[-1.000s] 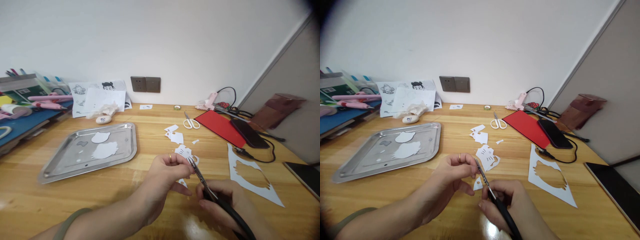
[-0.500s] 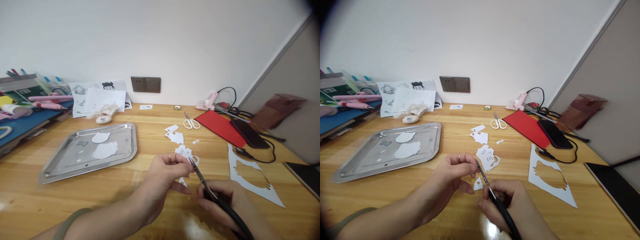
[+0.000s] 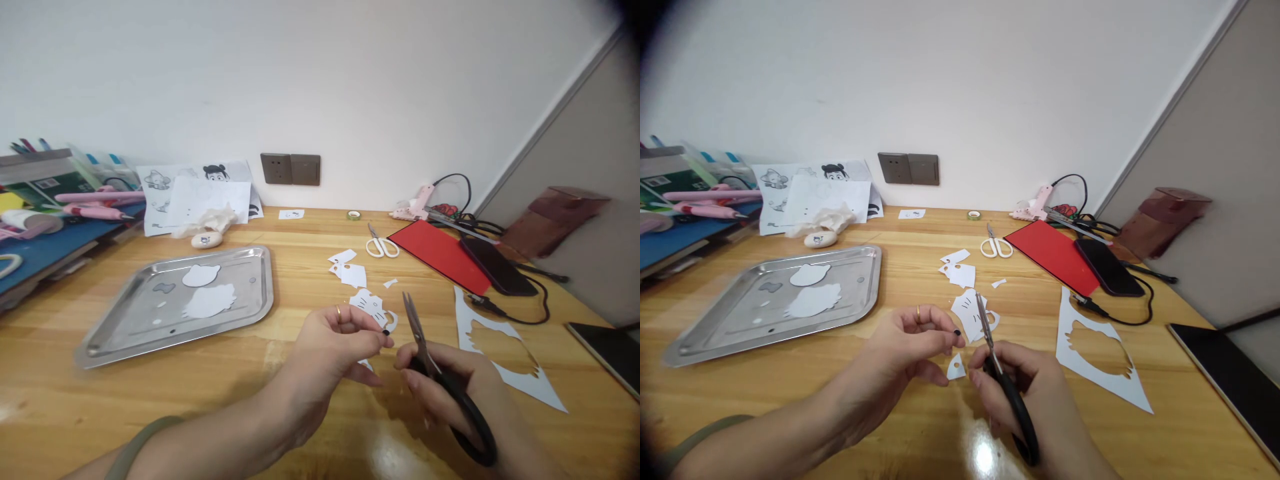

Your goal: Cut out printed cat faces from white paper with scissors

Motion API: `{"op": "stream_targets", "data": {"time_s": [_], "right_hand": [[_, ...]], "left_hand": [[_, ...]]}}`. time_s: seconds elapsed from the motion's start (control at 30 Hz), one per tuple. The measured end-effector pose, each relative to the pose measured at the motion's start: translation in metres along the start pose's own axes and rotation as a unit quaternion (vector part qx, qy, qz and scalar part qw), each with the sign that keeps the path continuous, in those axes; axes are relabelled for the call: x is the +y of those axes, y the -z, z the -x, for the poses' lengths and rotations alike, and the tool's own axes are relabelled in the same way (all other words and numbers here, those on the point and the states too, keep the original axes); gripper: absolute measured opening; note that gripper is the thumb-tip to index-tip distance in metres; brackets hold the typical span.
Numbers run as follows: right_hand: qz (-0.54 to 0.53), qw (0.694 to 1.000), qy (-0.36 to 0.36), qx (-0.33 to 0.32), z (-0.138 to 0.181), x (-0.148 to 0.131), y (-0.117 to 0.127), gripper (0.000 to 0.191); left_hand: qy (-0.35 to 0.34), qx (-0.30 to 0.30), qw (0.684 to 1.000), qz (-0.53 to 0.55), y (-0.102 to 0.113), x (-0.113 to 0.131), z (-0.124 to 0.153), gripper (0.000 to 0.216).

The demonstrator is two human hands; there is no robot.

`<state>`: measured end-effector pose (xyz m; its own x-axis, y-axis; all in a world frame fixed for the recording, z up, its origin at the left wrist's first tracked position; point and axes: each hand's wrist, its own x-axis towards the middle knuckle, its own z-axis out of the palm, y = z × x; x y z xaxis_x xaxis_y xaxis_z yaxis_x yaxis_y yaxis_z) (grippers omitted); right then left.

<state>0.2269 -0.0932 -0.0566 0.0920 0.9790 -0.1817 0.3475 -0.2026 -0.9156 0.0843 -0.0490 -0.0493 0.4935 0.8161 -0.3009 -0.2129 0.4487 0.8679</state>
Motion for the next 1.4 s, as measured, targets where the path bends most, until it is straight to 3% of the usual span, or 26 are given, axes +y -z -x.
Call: {"op": "stream_targets", "data": {"time_s": [0.1,0.3,0.53,0.83,1.07,1.4], "right_hand": [[-0.002,1.0,0.012,0.015,0.001,0.004,0.001,0.016],[0.017,0.997,0.053,0.051,-0.001,0.007,0.002,0.006],[0.04,0.997,0.059,0.005,0.004,0.002,0.002,0.005],[0.079,0.994,0.076,0.003,0.003,-0.002,-0.002,0.013],[-0.019,1.0,0.01,0.022,0.002,0.001,-0.001,0.01],[-0.046,0.998,-0.023,0.02,0.0,-0.01,-0.004,0.015]], "left_hand": [[0.012,-0.008,1.0,-0.013,0.0,0.0,0.001,0.006],[0.036,-0.038,0.996,-0.068,0.001,-0.006,-0.001,0.006],[0.066,-0.05,0.991,-0.102,-0.002,-0.007,-0.002,0.004],[0.06,-0.054,0.992,-0.101,-0.001,-0.007,-0.002,0.006],[0.056,-0.043,0.994,-0.085,-0.002,-0.009,-0.001,0.01],[0.058,-0.055,0.994,-0.078,-0.001,-0.01,-0.004,0.011]]}}
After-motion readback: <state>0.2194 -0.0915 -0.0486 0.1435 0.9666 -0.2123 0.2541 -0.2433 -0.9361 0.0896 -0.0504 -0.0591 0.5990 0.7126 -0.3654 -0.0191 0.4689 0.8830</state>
